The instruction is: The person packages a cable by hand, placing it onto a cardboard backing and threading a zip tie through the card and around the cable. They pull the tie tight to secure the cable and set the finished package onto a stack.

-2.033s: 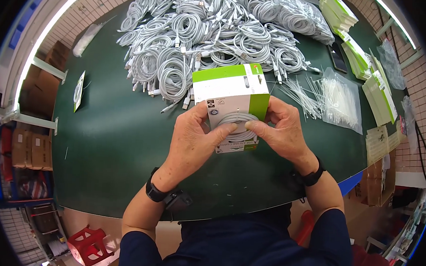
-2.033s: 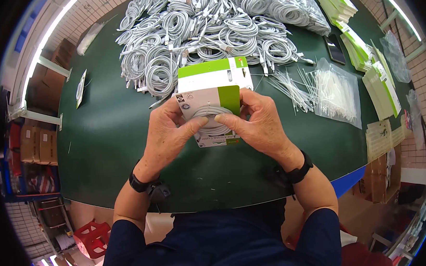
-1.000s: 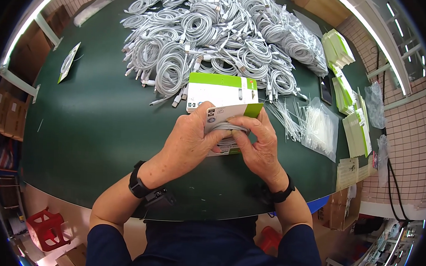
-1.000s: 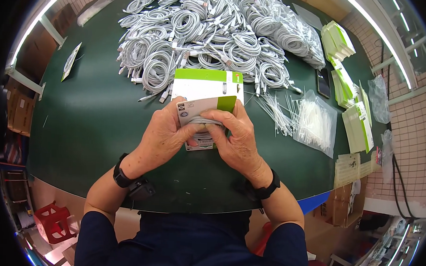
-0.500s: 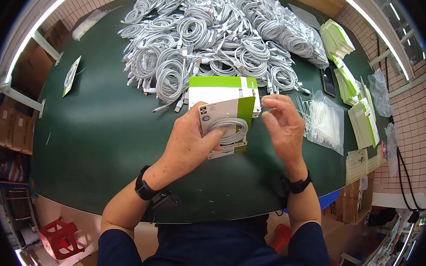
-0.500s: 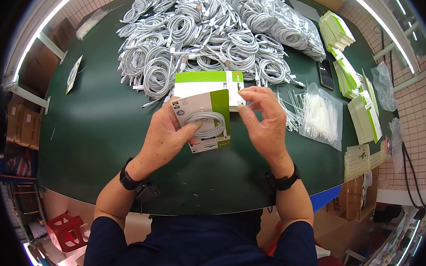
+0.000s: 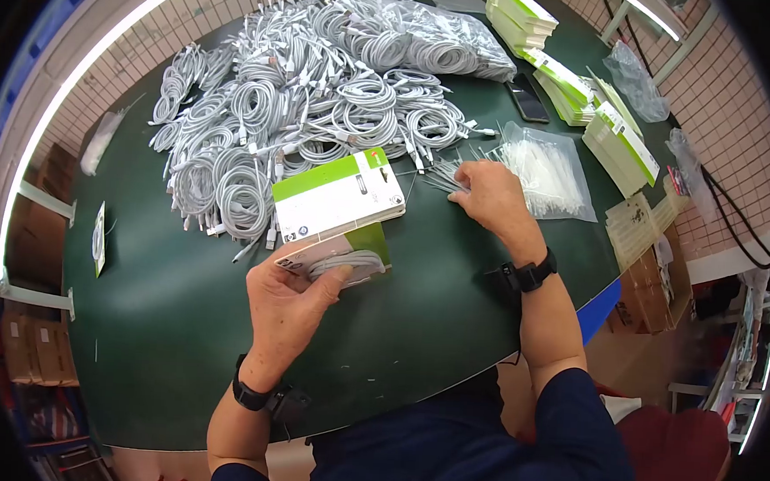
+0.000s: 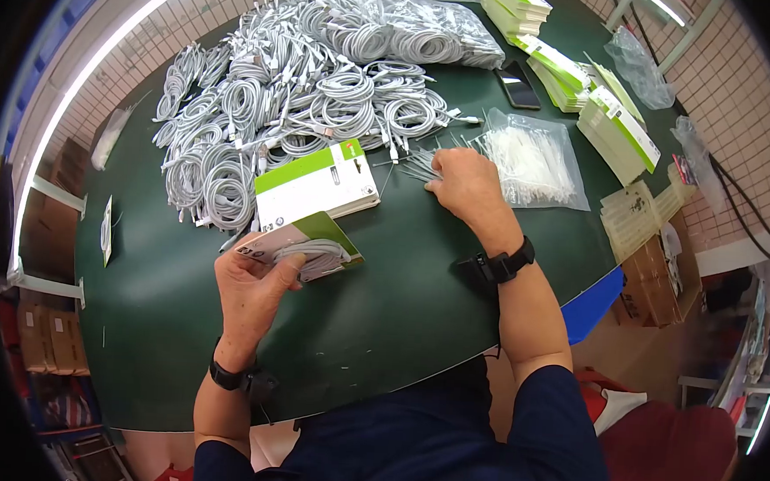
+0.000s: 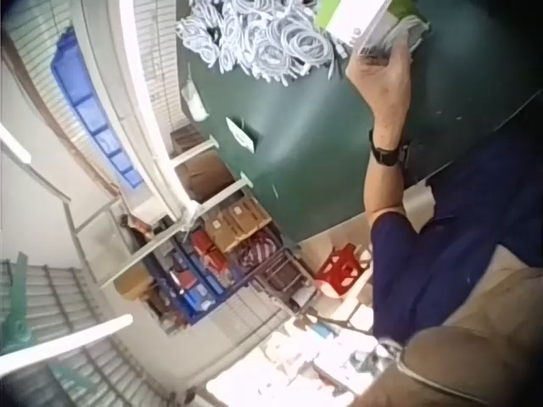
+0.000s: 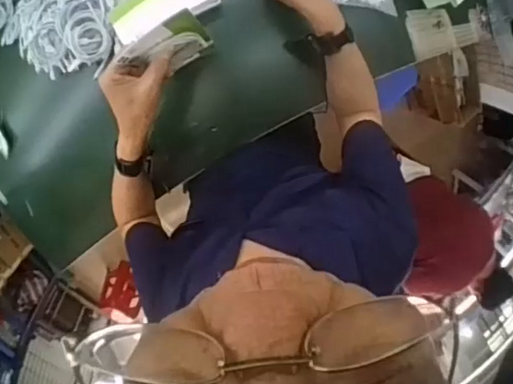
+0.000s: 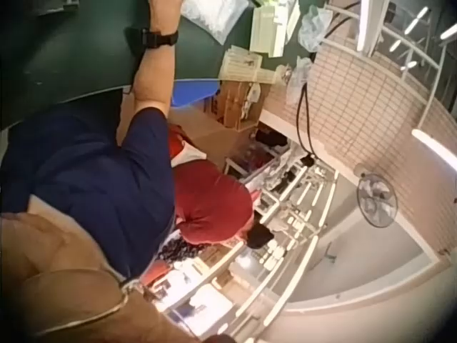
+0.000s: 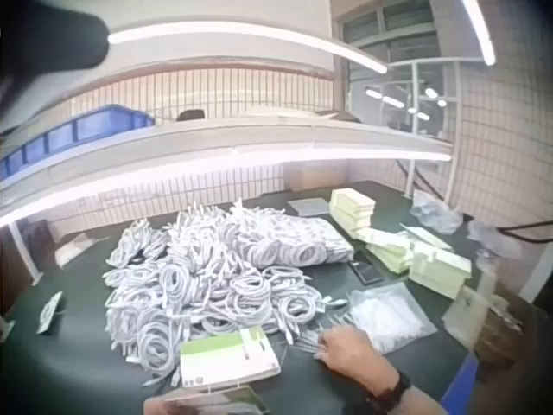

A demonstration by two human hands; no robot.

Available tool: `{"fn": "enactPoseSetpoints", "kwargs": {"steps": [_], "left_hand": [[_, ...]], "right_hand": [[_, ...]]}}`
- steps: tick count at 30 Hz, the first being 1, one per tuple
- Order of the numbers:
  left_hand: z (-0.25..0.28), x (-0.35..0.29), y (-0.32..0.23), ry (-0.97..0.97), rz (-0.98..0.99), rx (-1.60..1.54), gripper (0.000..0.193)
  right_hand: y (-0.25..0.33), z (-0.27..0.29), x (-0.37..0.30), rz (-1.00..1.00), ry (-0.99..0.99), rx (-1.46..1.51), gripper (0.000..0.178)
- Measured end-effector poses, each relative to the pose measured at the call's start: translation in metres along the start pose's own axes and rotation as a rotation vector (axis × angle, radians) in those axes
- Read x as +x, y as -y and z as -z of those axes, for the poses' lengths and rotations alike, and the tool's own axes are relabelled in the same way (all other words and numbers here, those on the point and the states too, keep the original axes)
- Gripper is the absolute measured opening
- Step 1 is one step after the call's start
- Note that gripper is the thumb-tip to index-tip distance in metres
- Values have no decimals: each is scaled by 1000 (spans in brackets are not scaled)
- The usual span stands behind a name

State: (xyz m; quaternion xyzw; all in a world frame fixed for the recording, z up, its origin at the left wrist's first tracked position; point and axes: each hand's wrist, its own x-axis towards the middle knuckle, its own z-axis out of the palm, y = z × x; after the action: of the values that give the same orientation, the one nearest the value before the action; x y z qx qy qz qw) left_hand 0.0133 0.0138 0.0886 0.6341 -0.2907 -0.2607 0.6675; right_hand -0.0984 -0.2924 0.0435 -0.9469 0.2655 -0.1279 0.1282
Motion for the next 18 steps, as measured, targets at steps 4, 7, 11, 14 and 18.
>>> {"fn": "enactPoseSetpoints", "kwargs": {"steps": [4, 7, 11, 14, 18], "left_hand": [[-1, -2, 1, 19, -17, 14, 21], [-2, -3, -1, 48, -20, 27, 18], [-6, -3, -9, 57, 18, 12, 17], [-7, -4, -11, 94, 28, 30, 20], [-7, -7, -15, 94, 59, 55, 24]], "right_hand": [[2, -2, 3, -79, 130, 83, 19], [0, -6, 1, -46, 131, 68, 14], [-1, -5, 0, 24, 66, 21, 14], [-1, -3, 1, 19, 61, 11, 14], [0, -5, 0, 72, -21, 24, 13]]}}
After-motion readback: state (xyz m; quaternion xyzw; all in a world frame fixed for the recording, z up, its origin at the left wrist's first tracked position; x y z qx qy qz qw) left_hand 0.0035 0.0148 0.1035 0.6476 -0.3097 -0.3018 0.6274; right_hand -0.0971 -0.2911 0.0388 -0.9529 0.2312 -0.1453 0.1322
